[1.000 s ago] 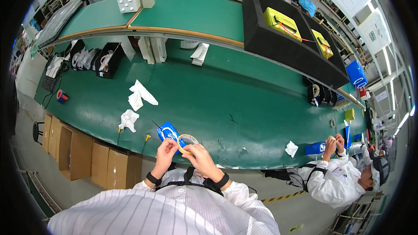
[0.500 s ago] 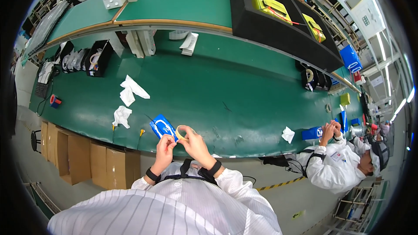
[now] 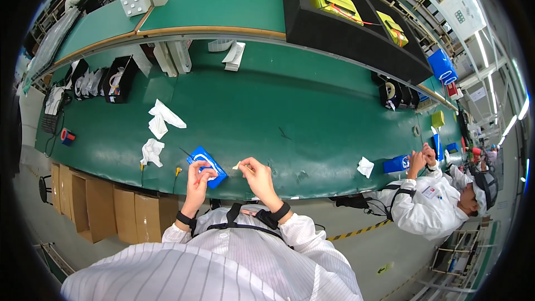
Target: Applying tape to blue battery packs and placing them into cardboard boxes for shipping.
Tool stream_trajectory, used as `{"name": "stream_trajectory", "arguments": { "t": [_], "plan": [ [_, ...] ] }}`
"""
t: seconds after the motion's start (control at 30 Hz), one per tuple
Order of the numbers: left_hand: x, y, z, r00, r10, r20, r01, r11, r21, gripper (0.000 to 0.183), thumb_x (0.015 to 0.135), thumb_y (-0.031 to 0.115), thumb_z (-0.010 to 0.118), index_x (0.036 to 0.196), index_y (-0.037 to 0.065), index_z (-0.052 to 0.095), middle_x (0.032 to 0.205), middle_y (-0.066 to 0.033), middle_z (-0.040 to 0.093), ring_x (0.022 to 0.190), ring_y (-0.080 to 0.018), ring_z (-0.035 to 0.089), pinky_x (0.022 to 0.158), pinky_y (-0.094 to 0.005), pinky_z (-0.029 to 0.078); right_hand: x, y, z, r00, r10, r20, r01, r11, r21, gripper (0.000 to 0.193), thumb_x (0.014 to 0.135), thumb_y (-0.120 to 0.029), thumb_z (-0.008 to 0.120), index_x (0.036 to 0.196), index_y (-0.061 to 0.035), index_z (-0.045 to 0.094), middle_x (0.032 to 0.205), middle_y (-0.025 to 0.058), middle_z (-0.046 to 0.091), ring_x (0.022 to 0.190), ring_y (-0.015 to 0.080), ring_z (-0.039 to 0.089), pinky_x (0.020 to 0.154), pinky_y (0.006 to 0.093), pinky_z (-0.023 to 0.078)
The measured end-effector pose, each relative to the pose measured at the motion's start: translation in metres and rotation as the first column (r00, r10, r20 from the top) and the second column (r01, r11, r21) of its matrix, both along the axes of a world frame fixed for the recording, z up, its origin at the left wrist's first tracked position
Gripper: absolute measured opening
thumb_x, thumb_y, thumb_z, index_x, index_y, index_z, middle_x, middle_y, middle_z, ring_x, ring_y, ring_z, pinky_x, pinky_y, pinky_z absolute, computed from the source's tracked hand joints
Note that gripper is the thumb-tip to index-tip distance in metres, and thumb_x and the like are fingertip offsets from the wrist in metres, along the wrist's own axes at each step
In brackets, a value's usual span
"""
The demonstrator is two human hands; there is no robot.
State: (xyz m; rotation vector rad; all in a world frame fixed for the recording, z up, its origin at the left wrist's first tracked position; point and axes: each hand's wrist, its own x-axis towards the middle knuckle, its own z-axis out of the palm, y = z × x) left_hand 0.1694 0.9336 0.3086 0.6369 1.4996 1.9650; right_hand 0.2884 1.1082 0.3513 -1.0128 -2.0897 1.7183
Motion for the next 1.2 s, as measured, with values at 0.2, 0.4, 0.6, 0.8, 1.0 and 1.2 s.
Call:
{"name": "stream_trajectory", "arguments": {
  "t": [0.2,0.4,0.6,0.8,1.0,1.2],
  "plan": [
    [-0.008,-0.001,-0.009,0.969,-0.084,0.233,0.071,0.995,0.064,0.017,0.103,0.008,0.049,0.117,0.003,0.041,0.105,-0.0131,0.057,0.063,-0.0191,0.065,0.057,-0.0254,0.052,-0.011,-0.005,0.011,0.994,0.059,-0.091,-0.045,0.989,0.141,0.012,0.093,-0.013,0.067,0.097,-0.0018,0.066,0.07,0.0014,0.066,0.06,0.0046,0.057,0.05,0.0227,0.043],
    [-0.006,0.013,0.022,0.888,-0.096,-0.449,-0.047,0.953,-0.298,0.022,0.102,0.013,0.051,0.104,-0.004,0.063,0.097,-0.0125,0.061,0.078,-0.0231,0.062,0.071,-0.0321,0.049,-0.037,-0.021,0.018,0.97,0.026,-0.242,-0.047,0.996,-0.082,0.022,0.087,-0.011,0.073,0.104,-0.002,0.063,0.08,0.0054,0.07,0.061,0.0073,0.058,0.055,0.0235,0.048],
    [-0.003,0.01,0.024,0.864,-0.208,-0.459,0.035,0.934,-0.357,0.021,0.099,0.01,0.054,0.111,-0.005,0.062,0.095,-0.0149,0.057,0.091,-0.0291,0.06,0.079,-0.0353,0.048,-0.043,-0.027,0.003,0.961,0.111,-0.253,-0.098,0.993,0.063,0.028,0.083,-0.011,0.078,0.104,-0.0004,0.063,0.09,0.0077,0.073,0.071,0.008,0.064,0.06,0.0236,0.053],
    [-0.003,0.003,0.019,0.94,-0.055,-0.336,-0.037,0.965,-0.26,0.016,0.097,0.004,0.055,0.108,-0.005,0.064,0.089,-0.0115,0.058,0.072,-0.0198,0.065,0.069,-0.0294,0.052,-0.044,-0.024,0.015,0.967,0.124,-0.224,-0.121,0.992,0.027,0.022,0.087,-0.011,0.074,0.103,-0.0002,0.063,0.087,0.0078,0.072,0.074,0.0084,0.065,0.06,0.0234,0.052],
    [0.003,0.006,0.022,0.991,0.129,-0.027,-0.13,0.988,-0.085,0.014,0.098,0.002,0.055,0.109,-0.004,0.062,0.09,-0.0067,0.064,0.071,-0.0129,0.065,0.067,-0.0262,0.053,-0.039,-0.022,0.011,0.987,0.035,-0.155,-0.043,0.998,-0.049,0.017,0.093,-0.017,0.068,0.093,-0.0001,0.065,0.07,0.0023,0.066,0.061,0.0053,0.056,0.054,0.0235,0.044],
    [0.005,0.003,0.012,0.99,0.139,0.021,-0.137,0.988,-0.076,0.008,0.098,0.001,0.057,0.104,-0.003,0.06,0.085,-0.0066,0.066,0.071,-0.0116,0.064,0.066,-0.0251,0.052,-0.039,-0.033,0.01,0.992,0.111,-0.056,-0.109,0.993,0.038,0.022,0.092,-0.021,0.071,0.089,0.0006,0.066,0.066,0.004,0.066,0.06,0.0051,0.055,0.054,0.0246,0.042]
  ]
}}
